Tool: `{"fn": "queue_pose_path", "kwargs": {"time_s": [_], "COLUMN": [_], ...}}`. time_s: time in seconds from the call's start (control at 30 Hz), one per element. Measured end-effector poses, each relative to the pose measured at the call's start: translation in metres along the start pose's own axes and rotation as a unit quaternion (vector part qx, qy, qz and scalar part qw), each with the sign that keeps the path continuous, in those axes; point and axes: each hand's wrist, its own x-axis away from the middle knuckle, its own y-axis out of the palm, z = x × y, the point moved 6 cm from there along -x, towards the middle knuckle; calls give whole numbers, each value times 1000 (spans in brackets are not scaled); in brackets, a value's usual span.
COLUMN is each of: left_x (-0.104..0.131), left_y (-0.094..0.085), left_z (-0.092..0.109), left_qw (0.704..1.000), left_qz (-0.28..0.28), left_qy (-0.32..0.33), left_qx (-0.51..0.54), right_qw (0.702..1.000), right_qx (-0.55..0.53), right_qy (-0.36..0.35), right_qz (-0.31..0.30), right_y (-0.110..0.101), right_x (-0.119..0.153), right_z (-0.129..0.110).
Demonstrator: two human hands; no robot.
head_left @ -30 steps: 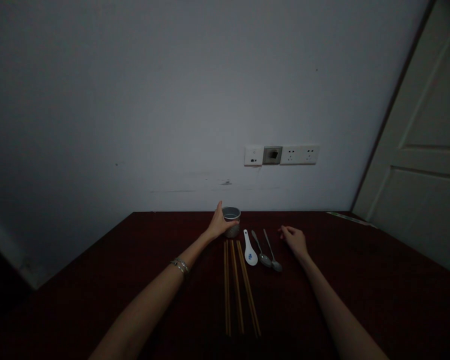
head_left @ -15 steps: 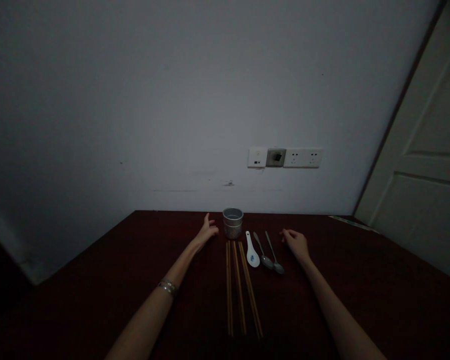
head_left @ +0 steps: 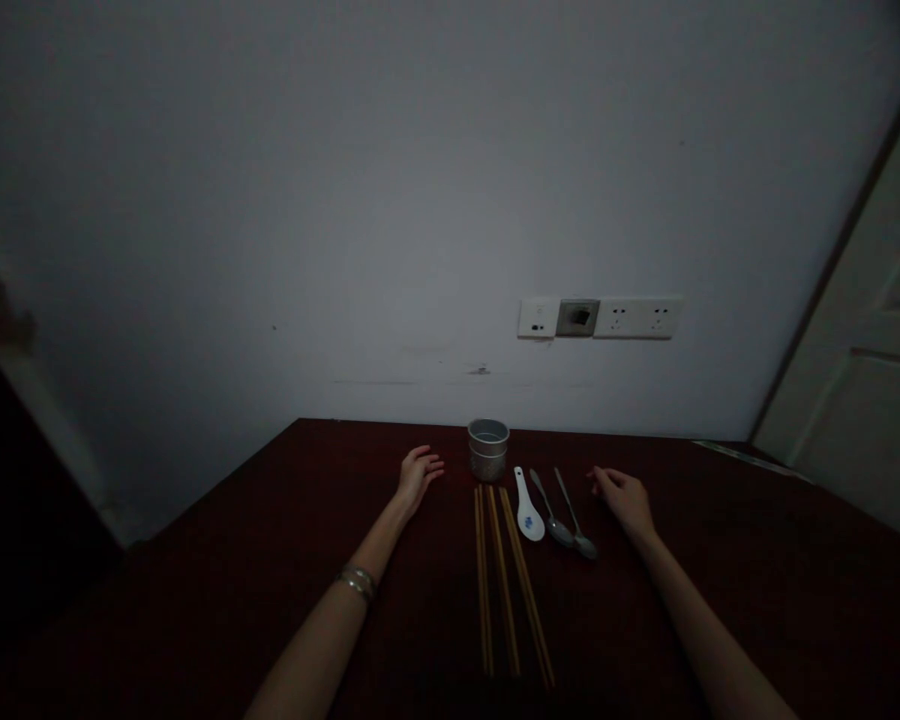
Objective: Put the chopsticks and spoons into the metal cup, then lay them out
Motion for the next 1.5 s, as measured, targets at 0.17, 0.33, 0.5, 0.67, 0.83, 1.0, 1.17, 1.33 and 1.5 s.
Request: {"fn": "queue_pose_path", "kwargs": {"time_s": [0.17,0.33,0.5,0.67,0.83,1.0,1.17,1.33,1.5], "left_x": [1,3,3,3,7,19,38,58,74], "left_y": [2,4,5,8,15,31,48,60,71], "left_z": [-1,0,0,-2,-2,0,8,11,10], "left_qw": [1000,999,998,993,981,946,860,801,730], "left_qz": [-11,-27,-40,-61,-78,-105,-168,-215,-216], "left_qy": [14,30,35,42,51,26,-10,-24,16], "left_qx": [-14,-26,-45,-87,-170,-305,-482,-559,-648], "right_qw": [1000,1000,1000,1000,1000,1000,998,990,984], "right_qx": [4,-3,5,6,-6,-16,-60,-136,-178], "right_qy": [6,7,0,4,5,9,29,35,7], "right_qz": [7,3,8,1,-6,-3,7,8,13], "right_y": [0,0,-1,1,3,3,5,2,-12], "right_x": [0,0,0,1,0,-2,-5,-9,-9], "right_z": [4,6,2,1,2,3,10,-7,-76]}}
